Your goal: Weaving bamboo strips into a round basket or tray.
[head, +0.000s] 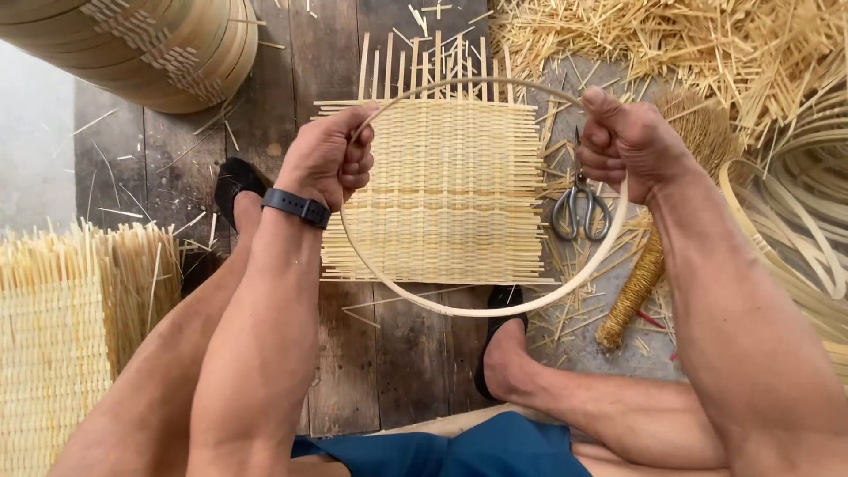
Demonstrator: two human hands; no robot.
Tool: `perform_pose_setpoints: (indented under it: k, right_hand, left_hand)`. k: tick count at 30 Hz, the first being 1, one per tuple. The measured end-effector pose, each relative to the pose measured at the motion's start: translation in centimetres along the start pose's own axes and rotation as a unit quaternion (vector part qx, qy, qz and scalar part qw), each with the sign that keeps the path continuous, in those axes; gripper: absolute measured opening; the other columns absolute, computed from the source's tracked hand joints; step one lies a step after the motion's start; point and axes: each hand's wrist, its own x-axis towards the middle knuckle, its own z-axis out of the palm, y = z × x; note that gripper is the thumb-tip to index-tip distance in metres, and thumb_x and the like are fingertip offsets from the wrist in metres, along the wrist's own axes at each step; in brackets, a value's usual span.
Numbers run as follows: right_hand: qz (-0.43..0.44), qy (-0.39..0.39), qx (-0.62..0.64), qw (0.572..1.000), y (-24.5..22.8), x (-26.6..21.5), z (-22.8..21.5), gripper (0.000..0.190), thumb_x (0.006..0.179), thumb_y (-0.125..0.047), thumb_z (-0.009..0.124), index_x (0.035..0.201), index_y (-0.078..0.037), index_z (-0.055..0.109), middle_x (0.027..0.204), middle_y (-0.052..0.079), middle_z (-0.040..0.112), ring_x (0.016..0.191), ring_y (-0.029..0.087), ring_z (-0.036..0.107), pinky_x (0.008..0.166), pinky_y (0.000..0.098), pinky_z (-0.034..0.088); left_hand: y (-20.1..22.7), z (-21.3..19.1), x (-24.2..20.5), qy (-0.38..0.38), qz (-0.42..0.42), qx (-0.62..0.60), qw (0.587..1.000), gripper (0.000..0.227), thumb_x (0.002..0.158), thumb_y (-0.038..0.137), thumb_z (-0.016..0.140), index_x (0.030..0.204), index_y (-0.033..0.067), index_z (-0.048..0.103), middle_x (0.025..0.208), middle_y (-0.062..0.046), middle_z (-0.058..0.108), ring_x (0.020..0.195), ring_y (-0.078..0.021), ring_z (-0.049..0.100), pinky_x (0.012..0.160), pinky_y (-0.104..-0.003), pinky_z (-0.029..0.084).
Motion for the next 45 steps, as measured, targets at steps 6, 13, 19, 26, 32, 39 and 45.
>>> perform_pose_setpoints:
  k: [6,13,19,26,32,39,45]
  right_hand:
    - [-0.084,-0.004,0.14,0.987,0.0,-0.5,2.7,0.049,0.097,-0.054,0.065,0.075,-0.01,0.068,0.058,-0.001,0.053,0.05,0.011,0.052,0.046,0.0262,0.046]
    - [-0.066,0.082,0.194,0.975,3.4,1.1,1.1,0.056,0.099,-0.052,0.075,0.065,-0.017,0.048,0.05,-0.006,0.037,0.04,0.006,0.037,0.033,0.0237,0.029]
    - [-0.091,0.069,0.155,0.981,3.7,0.3,4.1,0.043,0.1,-0.042,0.066,0.107,0.0,0.068,0.069,0.0,0.059,0.06,0.011,0.059,0.053,0.0256,0.053]
    - [-0.081,0.179,-0.093,0.976,12.1,4.5,3.4,0.03,0.095,-0.008,0.072,0.121,0.007,0.073,0.096,0.012,0.076,0.073,0.015,0.072,0.065,0.028,0.062]
    - [-0.035,0.252,-0.24,0.937,12.8,4.6,6.2,0.033,0.089,-0.01,0.078,0.121,-0.009,0.076,0.08,0.011,0.074,0.064,0.018,0.066,0.057,0.0318,0.053]
    - [-0.038,0.295,-0.315,0.902,16.0,6.8,5.4,0.026,0.084,-0.015,0.084,0.109,-0.009,0.08,0.091,0.011,0.079,0.076,0.02,0.073,0.075,0.0332,0.057]
    - [-0.014,0.309,-0.31,0.899,16.0,7.0,5.3,0.025,0.083,-0.016,0.084,0.107,-0.01,0.081,0.094,0.013,0.079,0.083,0.021,0.074,0.083,0.0333,0.057]
  left_hand:
    - [0.8,-0.9,0.4,-0.043,0.05,-0.11,0.992,0.041,0.1,0.034,0.069,0.067,0.0128,0.057,0.046,0.007,0.039,0.038,-0.0057,0.033,0.035,-0.022,0.024]
    - [-0.9,-2.6,1.6,-0.018,0.018,-0.155,0.988,0.042,0.101,0.033,0.068,0.068,0.0119,0.056,0.047,0.004,0.042,0.038,-0.0077,0.035,0.036,-0.023,0.026]
    - [-2.1,-3.4,2.1,-0.028,0.039,-0.189,0.981,0.039,0.099,0.042,0.069,0.078,0.0097,0.062,0.054,0.004,0.048,0.045,-0.0078,0.04,0.041,-0.023,0.032]
    - [-9.0,-5.5,5.6,0.205,0.141,-0.127,0.96,0.036,0.083,0.034,0.089,0.09,0.0092,0.063,0.071,-0.001,0.062,0.055,-0.0087,0.051,0.046,-0.027,0.044]
    - [-12.8,-8.4,9.0,0.195,0.191,0.263,0.925,0.051,0.076,0.006,0.081,0.126,0.0088,0.073,0.087,-0.006,0.071,0.073,-0.0142,0.065,0.066,-0.031,0.056]
    - [-12.9,-7.9,8.3,0.208,0.105,0.439,0.868,0.047,0.081,0.003,0.076,0.125,0.0208,0.075,0.088,-0.009,0.078,0.076,-0.0213,0.071,0.073,-0.039,0.056]
    - [-12.1,-7.5,7.6,0.244,0.122,0.431,0.86,0.02,0.079,0.009,0.085,0.099,0.0065,0.081,0.087,-0.011,0.078,0.077,-0.0208,0.075,0.075,-0.035,0.059]
